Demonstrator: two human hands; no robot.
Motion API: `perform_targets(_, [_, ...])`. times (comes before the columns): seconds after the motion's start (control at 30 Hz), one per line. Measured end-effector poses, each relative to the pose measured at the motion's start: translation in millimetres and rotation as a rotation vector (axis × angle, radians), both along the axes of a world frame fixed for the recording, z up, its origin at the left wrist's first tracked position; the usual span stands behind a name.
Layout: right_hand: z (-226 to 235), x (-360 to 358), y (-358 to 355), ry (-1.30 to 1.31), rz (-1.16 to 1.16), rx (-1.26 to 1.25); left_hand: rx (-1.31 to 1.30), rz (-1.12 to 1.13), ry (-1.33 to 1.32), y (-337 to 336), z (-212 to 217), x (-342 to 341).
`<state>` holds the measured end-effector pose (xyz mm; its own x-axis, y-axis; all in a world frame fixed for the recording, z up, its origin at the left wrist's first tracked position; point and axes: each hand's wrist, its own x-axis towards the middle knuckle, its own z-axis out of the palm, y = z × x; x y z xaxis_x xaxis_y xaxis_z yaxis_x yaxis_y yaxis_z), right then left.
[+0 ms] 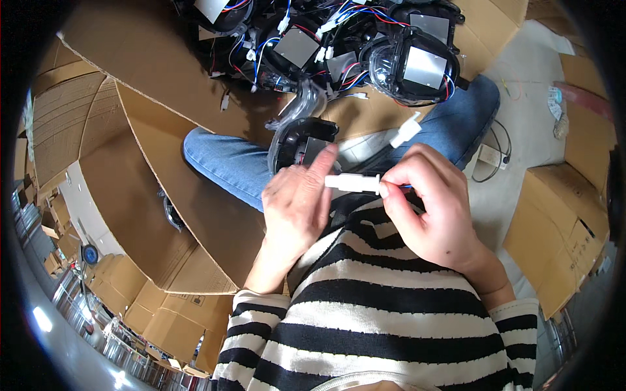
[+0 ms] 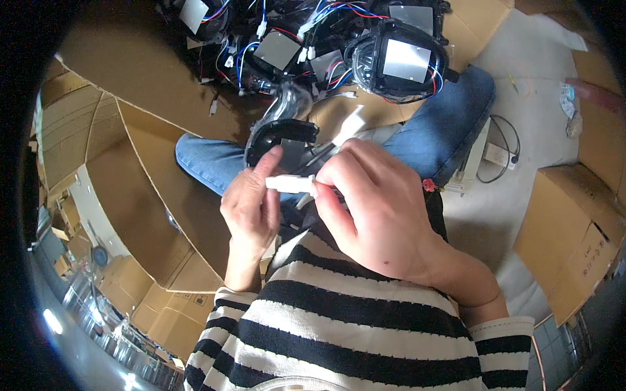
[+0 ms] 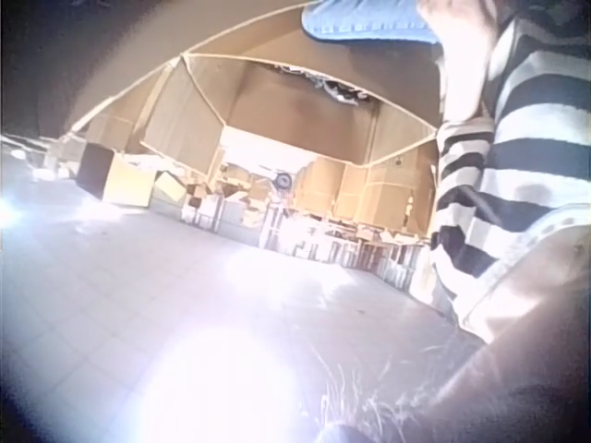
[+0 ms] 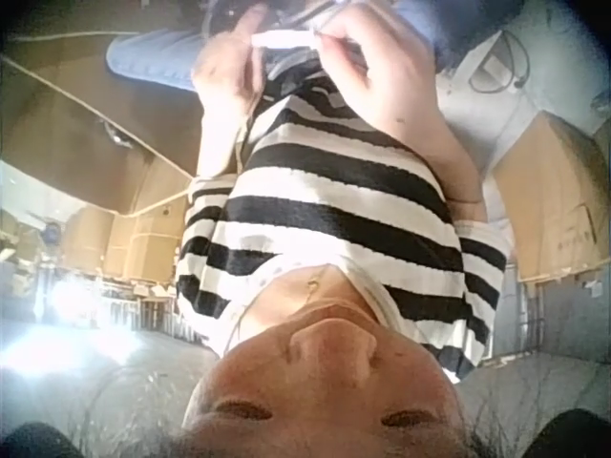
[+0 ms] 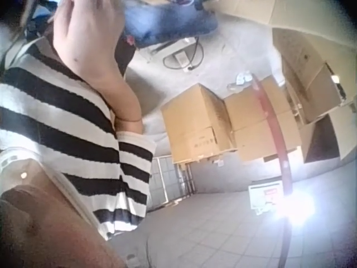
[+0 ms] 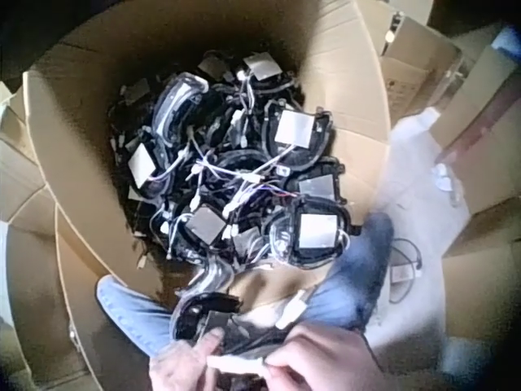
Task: The person connects wire harnesses to connectors on plastic electronic components, then tests the connectors by hand.
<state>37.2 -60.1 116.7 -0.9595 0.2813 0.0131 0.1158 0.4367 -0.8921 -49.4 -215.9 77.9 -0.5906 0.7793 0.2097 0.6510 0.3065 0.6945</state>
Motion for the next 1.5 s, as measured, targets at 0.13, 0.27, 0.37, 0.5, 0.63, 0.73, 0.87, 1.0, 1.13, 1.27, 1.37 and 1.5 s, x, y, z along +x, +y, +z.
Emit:
perform_targets(0.13, [6.2, 1.5, -1.4, -0.019, -0.019, 0.000, -0.059, 0.028, 0.004, 4.4, 6.6, 7.0])
perform_targets(0.27, [1.1, 1.9, 3.0, -0.088, -0.003, -0.104, -0.055, 0.059, -0.115, 0.5, 1.0, 6.4])
perform_targets(0.37, [9.8, 10.8, 19.4, -0.240, 0.028, -0.213, 0.095, -0.028, -0.567, 3.2, 0.9, -0.2])
perform_targets(0.5, [19.6, 22.1, 41.5, -0.222, 0.056, -0.191, 0.254, -0.064, -0.986, -6.7, -13.7, -1.6])
perform_targets(0.63, [19.1, 26.6, 45.1, -0.081, 0.045, -0.287, 0.238, -0.015, -1.185, -7.3, -4.5, -2.8])
perform_targets(0.73, [22.0, 24.8, 44.7, -0.098, 0.037, -0.348, 0.341, -0.080, -1.074, -8.3, -11.3, -2.4])
perform_targets(0.87, [25.9, 23.0, 42.6, -0.148, 0.027, -0.501, 0.297, -0.093, -0.956, -4.7, -12.6, -3.4])
perform_targets(1.0, [26.4, 21.7, 41.6, -0.181, 0.010, -0.513, 0.311, -0.117, -0.791, -0.6, -10.5, -5.9])
perform_targets(1.13, [27.3, 20.1, 40.6, -0.196, 0.024, -0.413, 0.287, -0.075, -0.727, -3.2, -9.4, -7.5])
perform_targets(1.27, [19.8, 20.9, 40.9, -0.180, 0.026, -0.020, 0.228, -0.041, -0.578, -4.4, -1.7, -6.3])
perform_targets(1.37, [21.4, 24.2, 39.8, -0.229, 0.055, -0.030, 0.200, -0.102, -0.400, -4.2, -2.2, -1.8])
perform_targets(1.5, [9.5, 40.8, 43.7, -0.229, 0.098, -0.059, 0.204, -0.166, -0.309, -2.8, -4.6, 6.7])
